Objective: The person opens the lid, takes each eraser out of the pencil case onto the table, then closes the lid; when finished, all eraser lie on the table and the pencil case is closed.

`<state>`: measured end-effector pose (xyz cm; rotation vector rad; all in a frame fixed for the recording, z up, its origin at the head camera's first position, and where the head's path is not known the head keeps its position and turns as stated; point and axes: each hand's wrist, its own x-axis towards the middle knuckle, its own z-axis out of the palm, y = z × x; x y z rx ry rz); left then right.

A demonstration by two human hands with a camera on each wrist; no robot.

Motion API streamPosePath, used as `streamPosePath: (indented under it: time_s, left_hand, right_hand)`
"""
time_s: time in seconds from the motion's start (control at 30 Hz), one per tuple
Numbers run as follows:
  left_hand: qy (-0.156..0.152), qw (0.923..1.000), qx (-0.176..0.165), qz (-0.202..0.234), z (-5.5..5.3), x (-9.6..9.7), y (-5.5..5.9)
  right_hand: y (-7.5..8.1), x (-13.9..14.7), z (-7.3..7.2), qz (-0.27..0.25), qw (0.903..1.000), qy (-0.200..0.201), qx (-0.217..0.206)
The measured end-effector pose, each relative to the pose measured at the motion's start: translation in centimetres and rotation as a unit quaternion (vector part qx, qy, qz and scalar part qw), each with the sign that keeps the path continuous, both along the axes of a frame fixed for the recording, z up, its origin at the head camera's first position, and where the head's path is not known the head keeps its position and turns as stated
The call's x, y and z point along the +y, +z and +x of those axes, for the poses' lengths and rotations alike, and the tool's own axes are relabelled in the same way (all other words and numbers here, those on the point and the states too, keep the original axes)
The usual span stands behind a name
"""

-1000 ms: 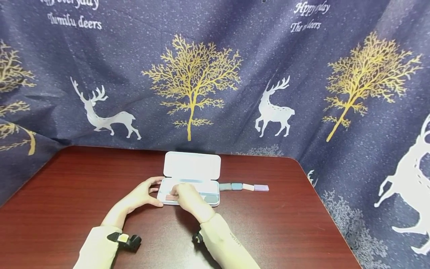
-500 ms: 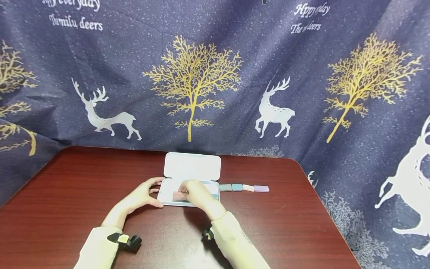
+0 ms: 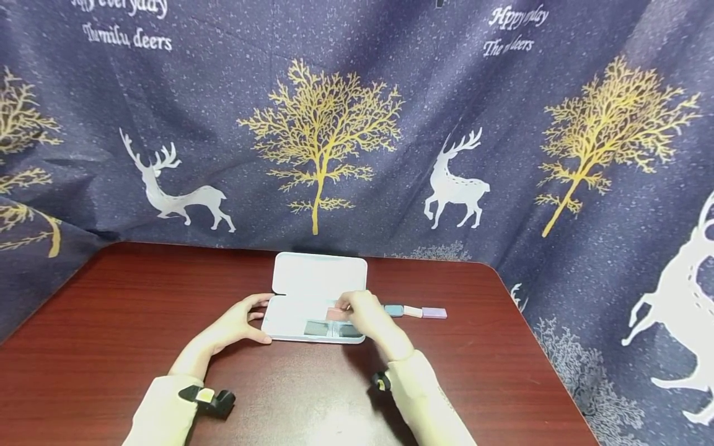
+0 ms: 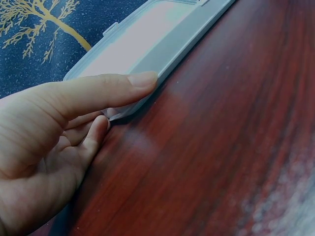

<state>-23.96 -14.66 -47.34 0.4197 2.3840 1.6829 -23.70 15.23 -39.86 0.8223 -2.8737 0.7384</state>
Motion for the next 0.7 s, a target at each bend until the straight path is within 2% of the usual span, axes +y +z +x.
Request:
streamPosePath:
  time_s: [0.13, 0.33, 0.7]
  left_hand:
    - [0.002, 1.0000, -0.001, 0.004, 0.0, 0.0, 0.0]
    - [0.003, 1.0000, -0.007, 0.002, 0.0, 0.0, 0.1]
    - [0.001, 1.0000, -0.003, 0.003, 0.0, 0.0, 0.2]
  right_hand:
    - [0.1, 2.0, -0.4, 0.000, 0.9999, -0.010, -0.002]
    - [-0.1, 4.6, -0.8, -0.007, 0.9990, -0.024, -0.036]
    - [0.3, 7.1, -0.9, 0.013, 0.9969, -0.040, -0.066]
